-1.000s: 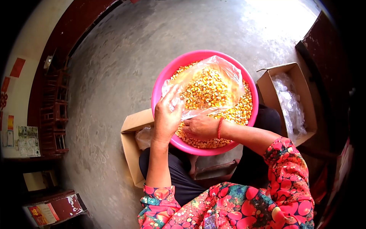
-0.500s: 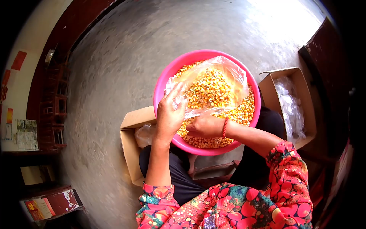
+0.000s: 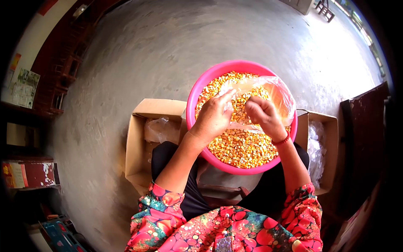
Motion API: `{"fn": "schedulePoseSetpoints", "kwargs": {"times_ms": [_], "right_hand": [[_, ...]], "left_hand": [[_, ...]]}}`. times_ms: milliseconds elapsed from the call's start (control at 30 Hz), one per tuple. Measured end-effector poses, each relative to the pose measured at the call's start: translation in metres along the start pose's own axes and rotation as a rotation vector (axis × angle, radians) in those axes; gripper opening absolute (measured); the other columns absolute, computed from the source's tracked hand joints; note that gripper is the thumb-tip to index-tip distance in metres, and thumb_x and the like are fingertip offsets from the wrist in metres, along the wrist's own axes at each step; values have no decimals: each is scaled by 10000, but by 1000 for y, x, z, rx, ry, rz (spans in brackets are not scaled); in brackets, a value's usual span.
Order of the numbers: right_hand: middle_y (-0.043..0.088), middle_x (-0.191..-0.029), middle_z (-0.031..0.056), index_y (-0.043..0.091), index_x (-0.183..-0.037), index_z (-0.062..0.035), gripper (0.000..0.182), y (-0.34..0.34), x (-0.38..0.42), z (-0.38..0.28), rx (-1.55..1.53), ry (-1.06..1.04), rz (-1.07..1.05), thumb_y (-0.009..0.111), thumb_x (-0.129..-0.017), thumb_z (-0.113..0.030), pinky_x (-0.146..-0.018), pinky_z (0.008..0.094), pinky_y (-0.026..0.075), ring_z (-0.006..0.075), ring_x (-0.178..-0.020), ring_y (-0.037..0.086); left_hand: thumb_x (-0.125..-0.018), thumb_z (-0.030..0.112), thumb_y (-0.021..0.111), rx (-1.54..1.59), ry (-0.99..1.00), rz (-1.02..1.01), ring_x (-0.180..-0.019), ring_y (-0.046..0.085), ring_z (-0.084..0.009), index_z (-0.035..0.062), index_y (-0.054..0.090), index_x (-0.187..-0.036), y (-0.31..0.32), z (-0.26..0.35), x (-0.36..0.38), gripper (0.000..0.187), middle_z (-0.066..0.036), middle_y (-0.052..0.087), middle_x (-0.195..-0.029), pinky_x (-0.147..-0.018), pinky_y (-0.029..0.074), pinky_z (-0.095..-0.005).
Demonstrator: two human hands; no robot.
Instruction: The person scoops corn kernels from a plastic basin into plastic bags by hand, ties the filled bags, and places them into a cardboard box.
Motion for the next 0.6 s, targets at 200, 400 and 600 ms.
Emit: {"fn": "schedulePoseSetpoints", "kwargs": {"times_ms": [200, 400, 600], "right_hand": [[594, -791, 30, 606, -902, -13, 161, -18, -14, -12, 588, -427, 189, 542, -924, -159, -637, 235, 438, 90, -713, 535], [621, -845, 82, 613, -938, -21, 148, -9, -2, -12, 624, -189, -176, 637, -828, -116, -606, 287, 469, 178, -701, 587], [555, -742, 71, 548, -809, -47, 212, -1, 6, -3, 991, -317, -276, 726, -723, -124, -635, 327, 446, 205, -708, 550]], "left_hand": [[-795, -20, 525, -57, 57, 20, -979, 627, -282, -26, 543, -1202, 1, -2, 0, 407, -219, 609, -1123, -832, 480, -340], [-778, -20, 496, 80, -44, 71, -938, 603, -381, -60, 543, -1153, -10, 0, -5, 381, -277, 601, -1022, -820, 483, -409], [-811, -65, 532, 54, -9, 206, -1035, 606, -220, -51, 463, -1275, -23, -10, -12, 470, -200, 599, -1160, -864, 477, -304]]}}
Point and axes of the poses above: each hand's wrist, its own x-axis away from the middle knuckle, its own y-axis out of the palm, z = x × y, the point moved 5 cm from there along -x, towards the middle knuckle
